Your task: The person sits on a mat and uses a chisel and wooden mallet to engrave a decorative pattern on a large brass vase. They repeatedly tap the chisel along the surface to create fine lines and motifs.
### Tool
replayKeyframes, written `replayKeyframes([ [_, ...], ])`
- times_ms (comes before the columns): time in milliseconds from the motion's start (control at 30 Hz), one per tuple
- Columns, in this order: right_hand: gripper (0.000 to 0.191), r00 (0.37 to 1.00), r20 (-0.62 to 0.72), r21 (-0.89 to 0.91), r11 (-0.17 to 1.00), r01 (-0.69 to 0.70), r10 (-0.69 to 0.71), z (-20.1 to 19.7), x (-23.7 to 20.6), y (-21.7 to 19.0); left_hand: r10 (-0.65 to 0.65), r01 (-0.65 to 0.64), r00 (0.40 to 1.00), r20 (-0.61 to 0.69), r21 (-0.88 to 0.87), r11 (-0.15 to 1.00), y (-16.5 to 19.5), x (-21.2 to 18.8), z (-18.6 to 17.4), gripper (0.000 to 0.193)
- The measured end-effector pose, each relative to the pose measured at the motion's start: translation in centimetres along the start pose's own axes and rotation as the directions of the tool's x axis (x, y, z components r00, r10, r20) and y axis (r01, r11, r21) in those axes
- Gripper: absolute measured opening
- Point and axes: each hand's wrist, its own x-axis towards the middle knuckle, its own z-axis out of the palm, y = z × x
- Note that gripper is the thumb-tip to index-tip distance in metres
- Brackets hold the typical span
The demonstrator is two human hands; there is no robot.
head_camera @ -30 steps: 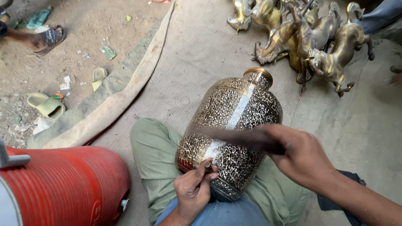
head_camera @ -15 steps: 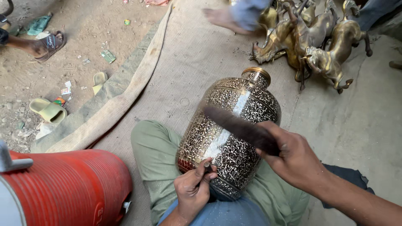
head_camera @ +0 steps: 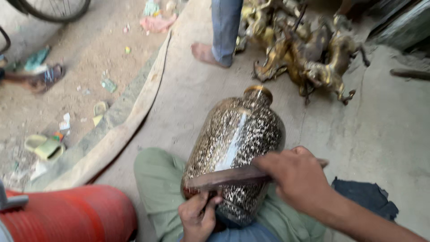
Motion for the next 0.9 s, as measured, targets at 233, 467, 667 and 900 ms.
replayKeyframes([
  [233, 0.062, 0.963, -0.124, 0.049, 0.971, -0.235, 0.239, 2.0, -3.1, -0.9, 0.002, 0.022, 0.996, 0.085, -0.281, 0.96, -2.2, 0.1, -0.2, 0.03],
  [467, 0.05, 0.734, -0.165, 0.47, 0.706, -0.53, 0.659, 13.8, -8.3, 4.1, -0.476, 0.342, 0.87, -0.126, -0.542, 0.767, -6.6, 8.9, -3.1, 0.058],
  [667, 0.047, 0.575, 0.315, 0.939, -0.16, -0.304, 0.755, 22.7, -10.0, 2.3, -0.522, 0.306, 0.845, 0.12, -0.908, 0.287, -7.4, 12.3, -1.9, 0.057],
  [900, 0.042, 0.589, 0.313, 0.949, -0.221, -0.225, 0.745, 20.2, -9.9, 5.3, -0.613, 0.35, 0.777, 0.142, -0.907, 0.234, -6.5, 8.8, -0.5, 0.056],
])
